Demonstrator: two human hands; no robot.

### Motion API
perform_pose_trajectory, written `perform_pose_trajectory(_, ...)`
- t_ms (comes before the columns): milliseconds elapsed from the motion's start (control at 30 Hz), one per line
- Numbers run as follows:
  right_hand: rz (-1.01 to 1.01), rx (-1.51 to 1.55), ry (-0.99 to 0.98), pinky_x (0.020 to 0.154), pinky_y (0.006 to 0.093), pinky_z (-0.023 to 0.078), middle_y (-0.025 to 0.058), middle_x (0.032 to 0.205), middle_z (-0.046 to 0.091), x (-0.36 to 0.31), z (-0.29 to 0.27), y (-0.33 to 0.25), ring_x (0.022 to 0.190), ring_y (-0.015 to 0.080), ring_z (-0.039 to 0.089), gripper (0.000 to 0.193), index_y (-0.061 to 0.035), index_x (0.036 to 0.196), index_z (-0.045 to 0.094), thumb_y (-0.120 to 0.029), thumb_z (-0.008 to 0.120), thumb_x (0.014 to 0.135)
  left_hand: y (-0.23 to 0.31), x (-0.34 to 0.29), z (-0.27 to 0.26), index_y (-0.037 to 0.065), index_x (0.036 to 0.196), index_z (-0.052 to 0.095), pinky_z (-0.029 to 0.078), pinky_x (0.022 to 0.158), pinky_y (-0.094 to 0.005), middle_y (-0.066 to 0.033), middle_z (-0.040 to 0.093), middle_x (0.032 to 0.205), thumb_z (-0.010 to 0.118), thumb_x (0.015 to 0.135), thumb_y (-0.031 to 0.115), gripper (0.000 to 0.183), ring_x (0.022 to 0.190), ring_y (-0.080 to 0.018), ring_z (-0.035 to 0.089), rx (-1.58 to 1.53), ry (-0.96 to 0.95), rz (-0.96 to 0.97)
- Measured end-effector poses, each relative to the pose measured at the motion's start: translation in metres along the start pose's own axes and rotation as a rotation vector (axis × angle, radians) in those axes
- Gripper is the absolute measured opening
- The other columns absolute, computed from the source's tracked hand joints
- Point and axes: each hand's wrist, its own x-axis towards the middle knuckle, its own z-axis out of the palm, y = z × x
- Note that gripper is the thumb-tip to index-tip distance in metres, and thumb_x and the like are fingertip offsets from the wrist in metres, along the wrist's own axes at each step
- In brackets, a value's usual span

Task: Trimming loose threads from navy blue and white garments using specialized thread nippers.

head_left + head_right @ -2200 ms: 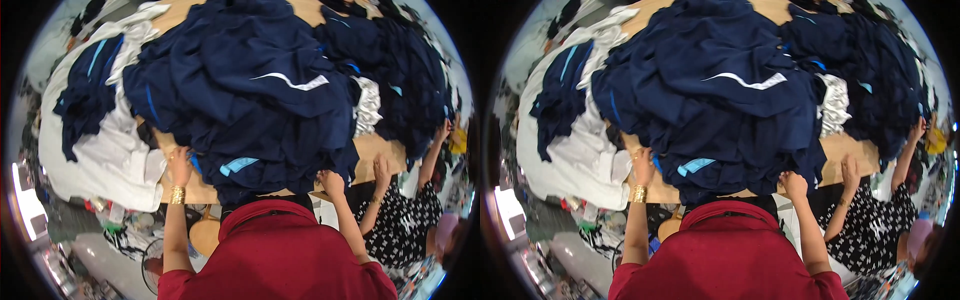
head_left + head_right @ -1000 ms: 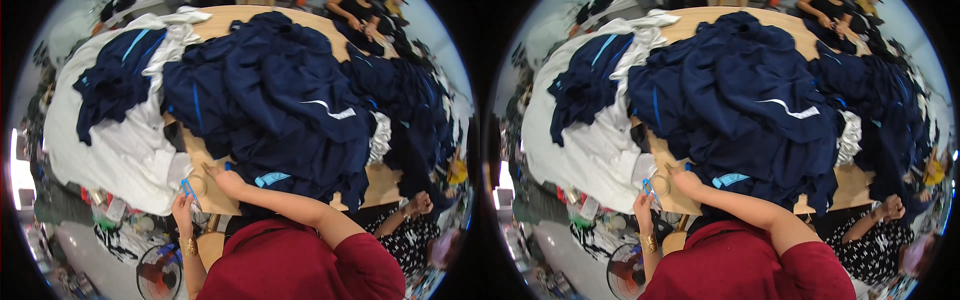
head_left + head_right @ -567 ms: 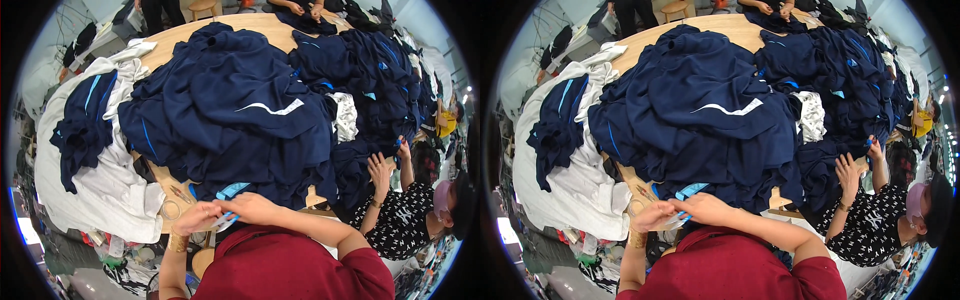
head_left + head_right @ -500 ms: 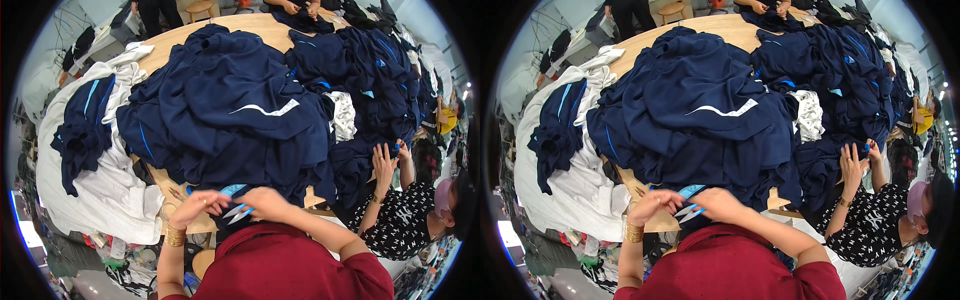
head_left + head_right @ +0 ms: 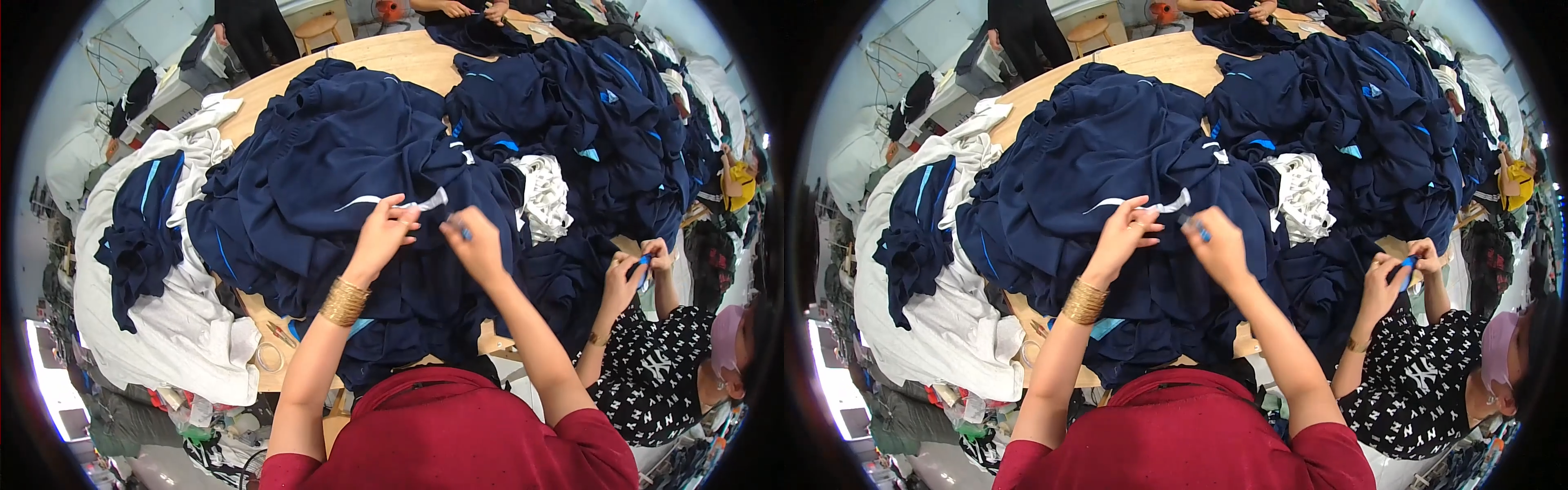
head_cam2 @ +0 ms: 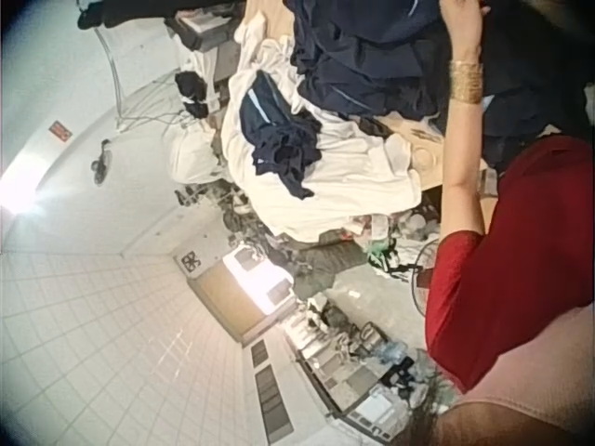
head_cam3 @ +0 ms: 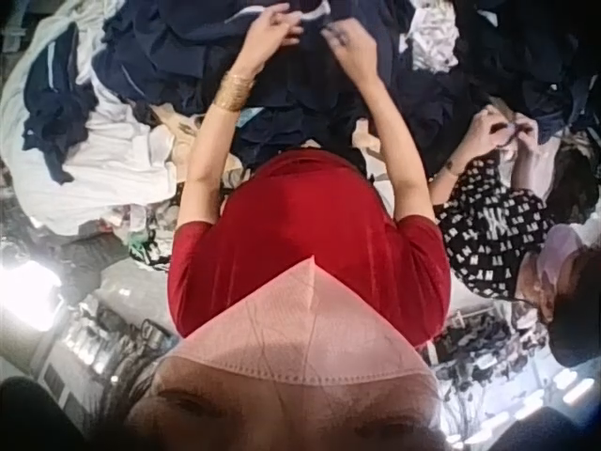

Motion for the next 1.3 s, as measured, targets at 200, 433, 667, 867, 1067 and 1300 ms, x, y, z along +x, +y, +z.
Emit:
perform_pose_trajectory(200,-0.156,0.148,-0.407,0.058,0.0325,0.051,0.0064,0.081,0.059,-0.052,0.007,-0.046,0.068,0.0258,0.061,0.020,-0.0064,0.088,0.060,0.000,0.064,0.070,-0.024,-0.009,0.002,-0.004,0.116,0.052,0.048,0.075,-0.0231,-0.0061,0.063,0.097,0.058,0.081,-0.001,0.036,0.085,-0.0115,0.060,-0.070,-0.083,-0.033)
perform_pose_trajectory(433,0.246,0.059,0.063,0.074,0.0292,0.047,0.0087,0.084,0.060,0.018,-0.032,0.012,0.081,0.0211,0.060,0.024,-0.0045,0.097,0.065,0.000,0.065,0.074,-0.010,-0.063,-0.041,-0.005,0.124,0.048,0.043,0.094,-0.0281,-0.0107,0.058,0.116,0.048,0.092,0.005,0.034,0.106,-0.0164,0.056,-0.466,0.129,-0.083)
perform_pose_trajectory(667,0.177,0.014,-0.076,0.080,0.0308,0.046,0.0088,0.095,0.058,0.041,-0.011,0.062,0.091,0.0229,0.059,0.030,-0.0062,0.100,0.066,-0.009,0.071,0.070,-0.008,-0.061,-0.030,-0.001,0.129,0.042,0.042,0.094,-0.0275,-0.0103,0.053,0.123,0.056,0.086,0.000,0.046,0.112,-0.0160,0.052,-0.412,0.078,0.015)
perform_pose_trajectory(867,0.690,0.911,0.068,0.034,0.0215,0.021,-0.0027,0.052,0.043,0.034,-0.039,0.030,0.034,0.0045,0.029,0.013,-0.0058,0.094,0.055,-0.013,0.062,0.084,-0.006,-0.079,-0.031,0.005,0.125,0.045,0.041,0.081,-0.0242,-0.0039,0.050,0.098,0.067,0.072,-0.003,0.058,0.085,-0.0125,0.049,0.472,0.186,0.309)
perform_pose_trajectory(1067,0.854,1.007,0.119,0.036,0.0201,0.022,-0.0075,0.055,0.043,0.020,-0.070,-0.010,0.036,0.0042,0.028,0.009,-0.0135,0.083,0.054,-0.022,0.058,0.085,-0.003,-0.088,-0.048,0.000,0.107,0.060,0.045,0.077,-0.0210,-0.0027,0.064,0.091,0.056,0.090,0.006,0.018,0.083,-0.0072,0.058,-0.205,0.088,0.073)
perform_pose_trajectory(1300,0.888,1.218,0.098,0.034,0.0179,0.023,-0.0070,0.052,0.048,-0.004,-0.071,-0.018,0.034,0.0033,0.032,0.018,-0.0138,0.072,0.053,-0.023,0.056,0.088,0.003,-0.097,-0.055,-0.001,0.113,0.057,0.046,0.091,-0.0362,-0.0112,0.062,0.113,0.046,0.096,0.033,0.040,0.104,-0.0223,0.059,-0.726,-0.002,-0.127)
